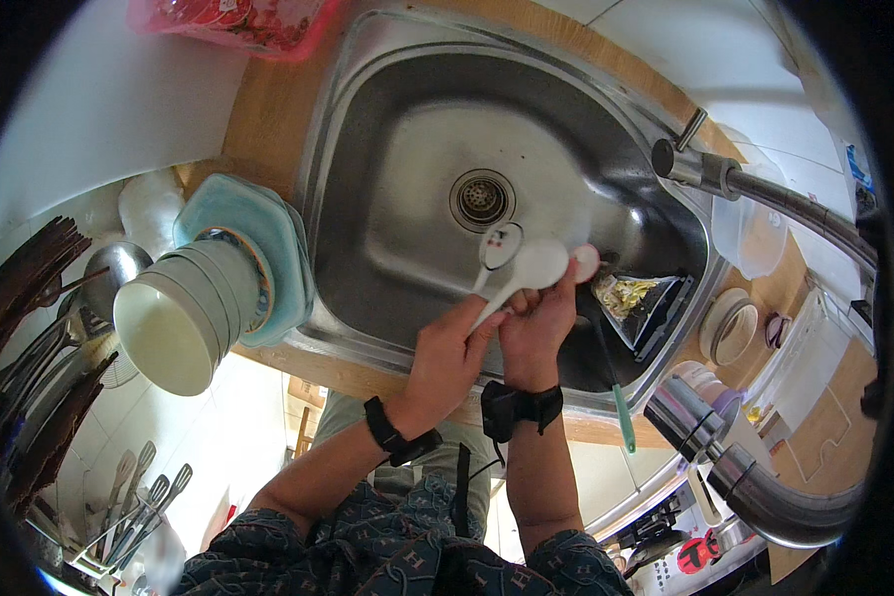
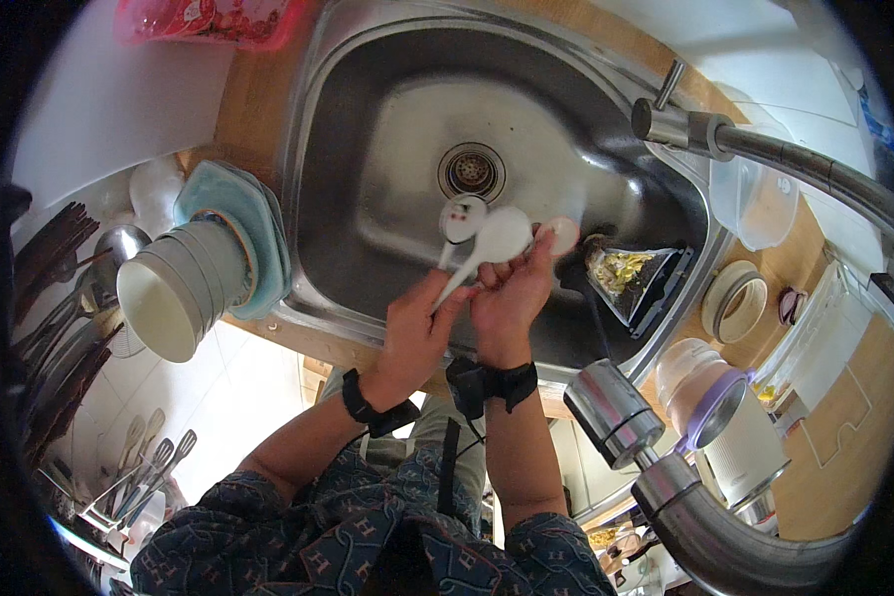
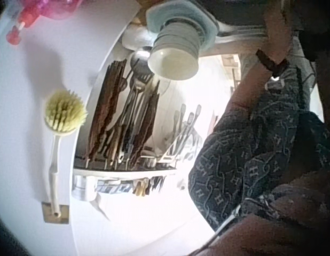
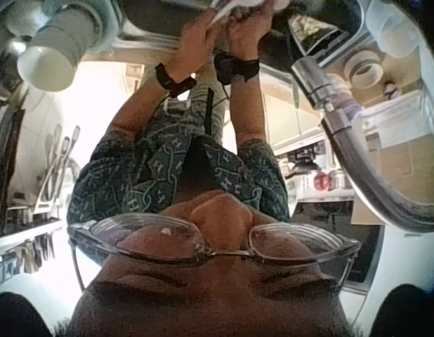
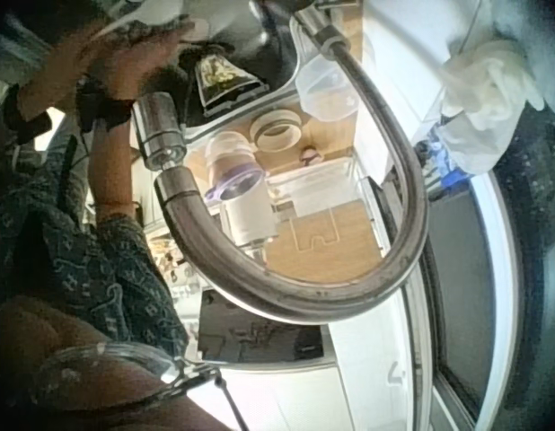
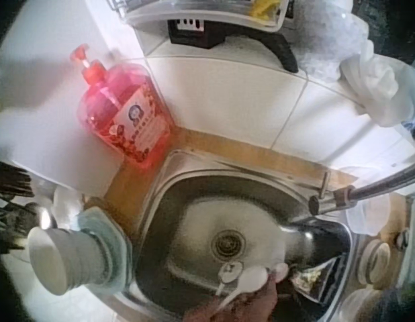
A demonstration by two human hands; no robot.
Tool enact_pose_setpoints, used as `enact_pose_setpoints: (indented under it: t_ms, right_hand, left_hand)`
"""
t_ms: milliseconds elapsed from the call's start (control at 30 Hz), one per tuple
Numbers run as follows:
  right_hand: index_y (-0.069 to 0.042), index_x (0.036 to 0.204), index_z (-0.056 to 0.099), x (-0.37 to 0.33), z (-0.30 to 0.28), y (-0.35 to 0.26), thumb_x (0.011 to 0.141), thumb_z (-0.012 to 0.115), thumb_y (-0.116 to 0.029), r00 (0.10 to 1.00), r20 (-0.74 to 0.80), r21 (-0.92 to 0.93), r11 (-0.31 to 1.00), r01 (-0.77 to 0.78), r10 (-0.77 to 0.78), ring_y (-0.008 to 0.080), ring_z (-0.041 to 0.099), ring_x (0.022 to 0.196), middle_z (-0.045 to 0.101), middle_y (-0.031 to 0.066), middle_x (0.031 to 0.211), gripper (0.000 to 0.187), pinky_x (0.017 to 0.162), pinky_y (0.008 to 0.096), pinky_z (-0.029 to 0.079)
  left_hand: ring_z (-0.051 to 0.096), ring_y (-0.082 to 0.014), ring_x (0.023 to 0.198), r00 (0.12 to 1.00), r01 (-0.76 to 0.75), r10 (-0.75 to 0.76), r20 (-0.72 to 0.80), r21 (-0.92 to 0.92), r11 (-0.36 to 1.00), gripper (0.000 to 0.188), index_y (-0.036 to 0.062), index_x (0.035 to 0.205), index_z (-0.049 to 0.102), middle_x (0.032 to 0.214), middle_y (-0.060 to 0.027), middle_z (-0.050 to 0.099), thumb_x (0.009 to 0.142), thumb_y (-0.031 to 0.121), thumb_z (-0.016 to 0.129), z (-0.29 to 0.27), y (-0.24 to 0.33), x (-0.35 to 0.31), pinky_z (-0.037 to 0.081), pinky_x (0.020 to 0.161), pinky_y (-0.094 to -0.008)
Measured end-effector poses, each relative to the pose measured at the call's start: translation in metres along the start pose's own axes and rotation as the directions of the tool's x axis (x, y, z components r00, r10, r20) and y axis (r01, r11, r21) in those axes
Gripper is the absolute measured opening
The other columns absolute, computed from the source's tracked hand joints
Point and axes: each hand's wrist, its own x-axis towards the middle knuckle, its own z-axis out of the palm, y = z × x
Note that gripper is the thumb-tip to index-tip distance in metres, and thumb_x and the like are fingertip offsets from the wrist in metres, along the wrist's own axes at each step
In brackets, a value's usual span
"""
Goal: The person washes white chopsticks and spoons in a kitchen sink using running water and dish soap. They rinse the items under the faucet, place the chopsticks in a utensil holder, and continue washing spoons.
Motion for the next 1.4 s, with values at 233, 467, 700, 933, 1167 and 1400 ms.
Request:
enact_pose_setpoints:
  t_ms: [233, 467, 700, 933, 1167, 1400]
  right_hand:
    - [-0.012, 0.129, 0.055, -0.012, -0.002, 0.013, 0.108, 0.051, -0.04, 0.985, 0.169, 0.045, 0.999, 0.018, -0.026, 0.0028, 0.032, 0.054, 0.038, -0.0079, 0.066, 0.035, 0.045, 0.0215, 0.024]
    - [-0.007, 0.142, 0.05, 0.0, -0.003, 0.0, 0.105, 0.058, -0.036, 0.981, 0.088, -0.139, 0.973, 0.185, -0.174, 0.0086, 0.06, 0.074, 0.062, 0.0031, 0.096, 0.048, 0.068, 0.0198, 0.049]
    - [-0.005, 0.112, 0.058, 0.012, -0.027, -0.034, 0.105, 0.059, -0.031, 0.946, 0.288, -0.687, 0.656, 0.312, -0.148, 0.0077, 0.061, 0.087, 0.062, 0.0009, 0.098, 0.027, 0.075, 0.0207, 0.05]
    - [-0.005, 0.116, 0.058, 0.014, -0.035, -0.013, 0.104, 0.061, -0.032, 0.928, 0.327, -0.359, 0.886, 0.294, -0.175, 0.0138, 0.064, 0.086, 0.064, 0.0051, 0.097, 0.03, 0.077, 0.032, 0.058]
    - [-0.008, 0.13, 0.053, 0.009, -0.028, -0.013, 0.107, 0.05, -0.016, 0.97, 0.211, -0.346, 0.919, 0.19, -0.121, 0.0178, 0.065, 0.091, 0.064, 0.0102, 0.109, 0.024, 0.083, 0.034, 0.058]
    - [-0.007, 0.131, 0.052, 0.005, -0.008, -0.01, 0.105, 0.042, -0.006, 0.963, 0.25, -0.464, 0.861, 0.207, -0.097, 0.0198, 0.066, 0.095, 0.064, 0.0114, 0.114, 0.028, 0.087, 0.0354, 0.059]
  left_hand:
    - [0.061, -0.0358, 0.07, 0.997, 0.069, -0.068, 0.046, -0.028, 0.997, 0.024, -0.001, 0.105, 0.061, 0.086, -0.0221, 0.063, 0.102, 0.023, 0.062, -0.002, -0.012, 0.001, 0.049, 0.065, -0.0381]
    - [0.059, -0.0301, 0.064, 0.98, 0.176, -0.176, 0.096, 0.009, 0.984, 0.024, -0.0005, 0.104, 0.062, 0.08, -0.0186, 0.062, 0.1, 0.023, 0.065, -0.013, -0.018, 0.003, 0.047, 0.06, -0.0382]
    - [0.06, -0.0334, 0.066, 0.983, 0.035, -0.047, 0.175, 0.075, 0.997, 0.026, -0.0001, 0.108, 0.06, 0.081, -0.0187, 0.062, 0.101, 0.024, 0.064, -0.02, -0.021, 0.005, 0.046, 0.061, -0.0411]
    - [0.071, -0.0377, 0.087, 0.996, -0.022, 0.024, 0.083, -0.019, 1.0, 0.025, 0.0051, 0.126, 0.057, 0.098, -0.0206, 0.069, 0.103, 0.016, 0.058, -0.017, -0.02, 0.005, 0.054, 0.069, -0.0415]
    - [0.072, -0.038, 0.084, 0.994, 0.088, -0.091, 0.054, 0.063, 0.994, 0.025, 0.0036, 0.127, 0.056, 0.095, -0.0202, 0.07, 0.104, 0.014, 0.055, -0.033, -0.018, 0.006, 0.053, 0.067, -0.0437]
    - [0.061, -0.0232, 0.063, 0.967, -0.245, 0.245, 0.064, -0.018, 0.969, 0.023, 0.0018, 0.12, 0.057, 0.08, -0.0066, 0.062, 0.109, 0.02, 0.049, -0.018, -0.025, 0.011, 0.051, 0.065, -0.0358]
